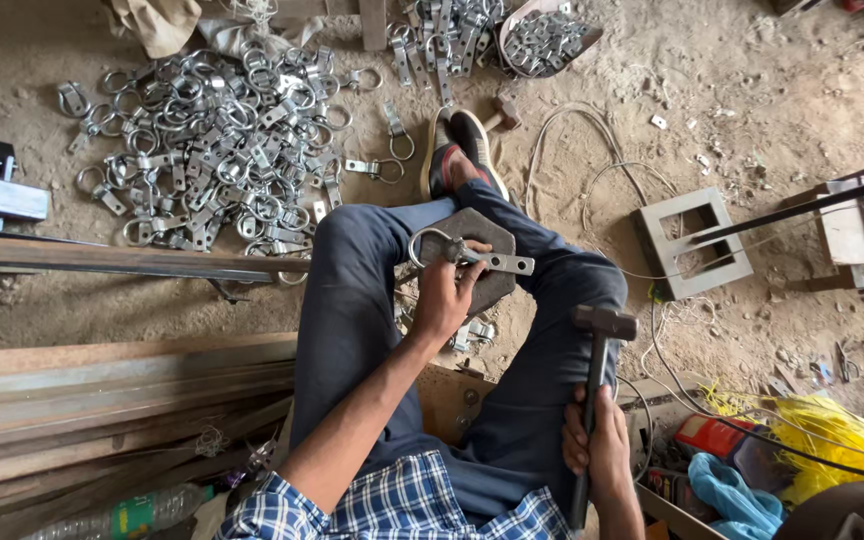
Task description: The person sits on the floor and repeatedly hammers a metal part held in a clamp on their lap. They adjust the metal part between strikes and continue the hammering process.
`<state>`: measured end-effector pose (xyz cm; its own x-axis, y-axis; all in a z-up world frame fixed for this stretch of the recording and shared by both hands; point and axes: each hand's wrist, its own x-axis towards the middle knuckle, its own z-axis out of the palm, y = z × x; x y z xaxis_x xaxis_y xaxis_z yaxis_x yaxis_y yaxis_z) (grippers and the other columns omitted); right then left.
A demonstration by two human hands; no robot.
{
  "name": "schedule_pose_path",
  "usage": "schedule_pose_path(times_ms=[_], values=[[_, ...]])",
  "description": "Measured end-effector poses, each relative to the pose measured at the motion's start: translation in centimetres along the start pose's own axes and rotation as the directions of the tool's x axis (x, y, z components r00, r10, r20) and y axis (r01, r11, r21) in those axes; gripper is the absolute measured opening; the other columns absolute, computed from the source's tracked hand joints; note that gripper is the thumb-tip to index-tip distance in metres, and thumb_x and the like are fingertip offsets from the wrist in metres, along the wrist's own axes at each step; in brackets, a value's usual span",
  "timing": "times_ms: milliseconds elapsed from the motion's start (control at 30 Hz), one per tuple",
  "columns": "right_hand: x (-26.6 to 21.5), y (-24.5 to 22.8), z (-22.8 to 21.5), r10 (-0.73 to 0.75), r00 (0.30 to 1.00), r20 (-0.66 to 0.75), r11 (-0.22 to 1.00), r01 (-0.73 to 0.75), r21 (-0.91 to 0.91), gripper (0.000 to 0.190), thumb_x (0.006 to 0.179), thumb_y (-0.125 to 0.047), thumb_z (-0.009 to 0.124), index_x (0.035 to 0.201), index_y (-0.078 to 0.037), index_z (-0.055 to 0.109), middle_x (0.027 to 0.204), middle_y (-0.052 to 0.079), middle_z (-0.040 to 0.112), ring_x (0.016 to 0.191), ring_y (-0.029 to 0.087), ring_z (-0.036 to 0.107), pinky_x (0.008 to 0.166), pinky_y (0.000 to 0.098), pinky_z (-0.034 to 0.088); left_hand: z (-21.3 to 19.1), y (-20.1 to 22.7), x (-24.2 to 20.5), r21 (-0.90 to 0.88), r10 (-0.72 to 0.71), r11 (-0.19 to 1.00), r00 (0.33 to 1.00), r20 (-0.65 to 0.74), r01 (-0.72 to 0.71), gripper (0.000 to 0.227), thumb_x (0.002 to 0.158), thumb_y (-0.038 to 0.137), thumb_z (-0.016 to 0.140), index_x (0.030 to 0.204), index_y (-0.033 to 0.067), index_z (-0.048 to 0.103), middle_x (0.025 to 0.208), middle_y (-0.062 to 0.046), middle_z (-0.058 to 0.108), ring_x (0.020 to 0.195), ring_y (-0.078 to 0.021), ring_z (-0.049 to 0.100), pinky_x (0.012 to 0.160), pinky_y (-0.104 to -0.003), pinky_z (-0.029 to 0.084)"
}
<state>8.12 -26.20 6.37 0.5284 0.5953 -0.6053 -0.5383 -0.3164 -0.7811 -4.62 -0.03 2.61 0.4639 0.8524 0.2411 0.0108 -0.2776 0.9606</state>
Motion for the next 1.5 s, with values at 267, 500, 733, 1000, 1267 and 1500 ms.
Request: schedule_pose_path(times_ms=[267, 500, 733, 1000, 1267, 1500], values=[[1.2, 0.5, -1.2, 0.052, 0.996, 0.079, 0.998, -0.055, 0.043, 0.046, 0.108, -0.044, 0.030, 0.102, -0.004, 0.054, 0.048, 0.002, 0.034, 0.027, 0.011, 0.028, 0.023, 0.0282, 0.028, 1.2, 0.3, 0.9, 0.008, -0.022, 1.000, 0.999, 0.034, 0.022, 0.018, 0.104, 0.016, 0.062, 0.114, 0.0020, 0.068, 0.098, -0.015, 0.075, 0.089, -0.0249, 0.075, 0.078, -0.037, 0.056], [0.8, 0.0, -0.5, 0.142, 0.990, 0.023, 0.990, -0.143, 0.014, 0.044, 0.107, -0.043, 0.030, 0.106, -0.004, 0.050, 0.049, 0.003, 0.035, 0.028, 0.013, 0.028, 0.024, 0.0291, 0.028, 2.2, -0.1, 1.6, 0.055, -0.047, 0.998, 0.997, 0.053, 0.044, 0.018, 0.102, 0.018, 0.064, 0.112, 0.0029, 0.068, 0.091, -0.016, 0.075, 0.080, -0.0293, 0.073, 0.072, -0.039, 0.053], [0.2, -1.8, 0.7, 0.216, 0.976, -0.025, 0.976, -0.216, -0.006, 0.045, 0.107, -0.045, 0.029, 0.106, -0.005, 0.050, 0.049, 0.003, 0.032, 0.029, 0.013, 0.026, 0.025, 0.0290, 0.026, 3.0, -1.9, 1.3, 0.153, 0.086, 0.984, 0.994, 0.071, -0.096, 0.019, 0.105, 0.020, 0.062, 0.115, 0.0038, 0.066, 0.103, -0.018, 0.074, 0.094, -0.0319, 0.073, 0.080, -0.041, 0.057], [0.6, -1.3, 0.6, 0.196, 0.980, -0.035, 0.981, -0.196, 0.002, 0.043, 0.106, -0.043, 0.032, 0.106, -0.004, 0.052, 0.048, 0.003, 0.032, 0.028, 0.013, 0.026, 0.024, 0.0301, 0.026, 4.2, -3.3, 1.4, 0.140, 0.082, 0.984, 0.976, 0.204, -0.112, 0.030, 0.102, 0.020, 0.063, 0.127, 0.0029, 0.062, 0.114, -0.016, 0.072, 0.101, -0.0298, 0.072, 0.086, -0.041, 0.060], [0.3, -1.3, 0.6, 0.190, 0.981, -0.033, 0.981, -0.189, 0.030, 0.048, 0.106, -0.044, 0.033, 0.108, -0.002, 0.055, 0.048, 0.005, 0.037, 0.027, 0.015, 0.031, 0.023, 0.0316, 0.029, 3.1, -2.3, 1.9, 0.143, 0.081, 0.984, 0.981, 0.178, -0.107, 0.024, 0.100, 0.014, 0.069, 0.120, 0.0018, 0.064, 0.104, -0.019, 0.071, 0.094, -0.0371, 0.072, 0.079, -0.045, 0.057], [-0.5, -2.2, 1.7, 0.197, 0.980, -0.019, 0.980, -0.197, 0.014, 0.046, 0.106, -0.044, 0.035, 0.111, -0.003, 0.057, 0.050, 0.002, 0.036, 0.028, 0.012, 0.031, 0.025, 0.0287, 0.029, 3.0, -2.4, 1.8, 0.148, 0.120, 0.978, 0.978, 0.169, -0.146, 0.026, 0.100, 0.015, 0.069, 0.120, -0.0003, 0.063, 0.104, -0.021, 0.070, 0.093, -0.0399, 0.070, 0.078, -0.046, 0.055]])
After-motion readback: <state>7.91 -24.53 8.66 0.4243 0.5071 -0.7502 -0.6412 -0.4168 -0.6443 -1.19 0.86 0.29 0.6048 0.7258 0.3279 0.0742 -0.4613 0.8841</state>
